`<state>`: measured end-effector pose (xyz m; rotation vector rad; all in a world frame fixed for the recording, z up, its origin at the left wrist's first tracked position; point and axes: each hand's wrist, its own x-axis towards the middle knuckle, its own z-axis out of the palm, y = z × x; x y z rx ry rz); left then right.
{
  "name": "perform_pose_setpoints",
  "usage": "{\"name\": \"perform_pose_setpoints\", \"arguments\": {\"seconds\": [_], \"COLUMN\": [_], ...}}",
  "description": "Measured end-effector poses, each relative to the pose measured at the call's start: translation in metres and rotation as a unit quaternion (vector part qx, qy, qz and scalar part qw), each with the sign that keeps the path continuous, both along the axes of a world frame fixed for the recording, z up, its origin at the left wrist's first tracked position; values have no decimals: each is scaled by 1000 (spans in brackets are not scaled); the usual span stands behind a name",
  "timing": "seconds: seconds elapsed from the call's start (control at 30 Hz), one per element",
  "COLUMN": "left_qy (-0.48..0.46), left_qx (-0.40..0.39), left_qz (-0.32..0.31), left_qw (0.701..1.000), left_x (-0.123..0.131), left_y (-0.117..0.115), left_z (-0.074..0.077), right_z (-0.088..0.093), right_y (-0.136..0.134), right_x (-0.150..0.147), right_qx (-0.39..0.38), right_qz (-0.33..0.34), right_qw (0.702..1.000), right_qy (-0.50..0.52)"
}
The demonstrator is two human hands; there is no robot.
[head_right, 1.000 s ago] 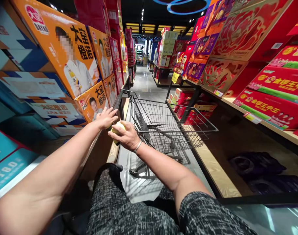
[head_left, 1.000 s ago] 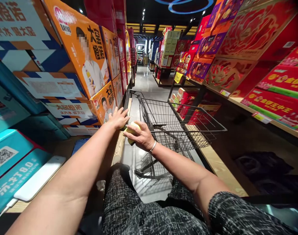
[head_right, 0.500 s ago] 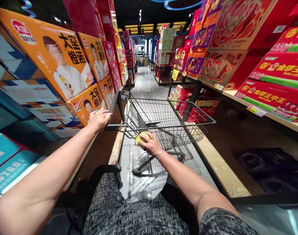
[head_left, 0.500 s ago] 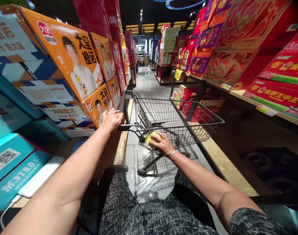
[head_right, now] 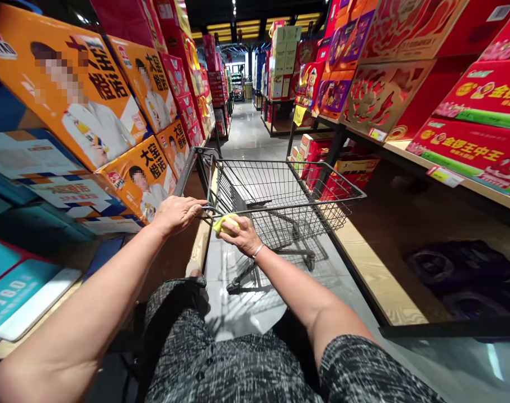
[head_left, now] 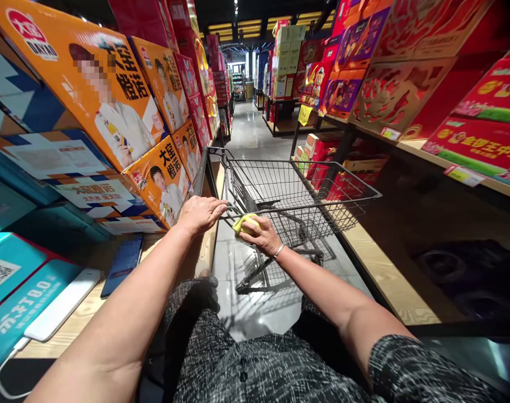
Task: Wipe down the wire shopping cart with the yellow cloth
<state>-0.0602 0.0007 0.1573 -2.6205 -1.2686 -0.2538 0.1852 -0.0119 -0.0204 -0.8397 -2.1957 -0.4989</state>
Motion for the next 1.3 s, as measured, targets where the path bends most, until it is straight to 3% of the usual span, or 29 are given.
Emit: {"name": "perform_pose_setpoints", "arguments": {"seconds": [0.1, 0.2, 0.27, 0.37, 0.47, 0.57, 0.63, 0.77, 0.9, 1.0, 1.1, 1.2, 1.3], "left_qy": [13, 1, -8, -12, -24, -42, -44, -39, -48, -60, -70, -69, -71], "left_qx": [17, 10, 0, 2, 42, 59, 60, 70, 80, 79, 86, 93, 99], "left_qz": [-24, -30, -35, -41, -19, 21, 33, -9, -7, -16, -22, -26, -31], "left_qw": [999, 1000, 999, 999, 999, 997, 997, 997, 996, 995, 994, 993, 992], "left_x": [-10, -16, -18, -11, 13, 40, 50, 49, 45, 44, 41, 36, 29], "left_y": [13, 23, 26, 26, 18, 8, 4, 5, 10, 12, 12, 11, 9], "left_z": [-2, -3, -2, 2, 3, -7, -17, -30, -30, -29, -30, -31, -30], "right_z": [-41, -52, -37, 14, 62, 72, 57, 5, -43, -60, -40, 10, 57], "right_y": [-16, -28, -28, -15, 5, 20, 25, 23, 10, -10, -27, -26, -8], "right_x": [38, 56, 53, 33, 10, -4, -4, 23, 63, 78, 69, 39, 7], "right_qx": [-106, -166, -159, -79, -20, -9, -15, -44, -81, -97, -112, -96, -114], "right_qz": [-75, -129, -130, -72, -45, -21, -14, -42, -92, -127, -148, -117, -92], "right_qw": [988, 974, 978, 993, 991, 990, 991, 994, 992, 987, 978, 976, 981], "right_qy": [-78, -82, -44, 55, 125, 141, 134, 90, 40, 37, 98, 156, 128]}}
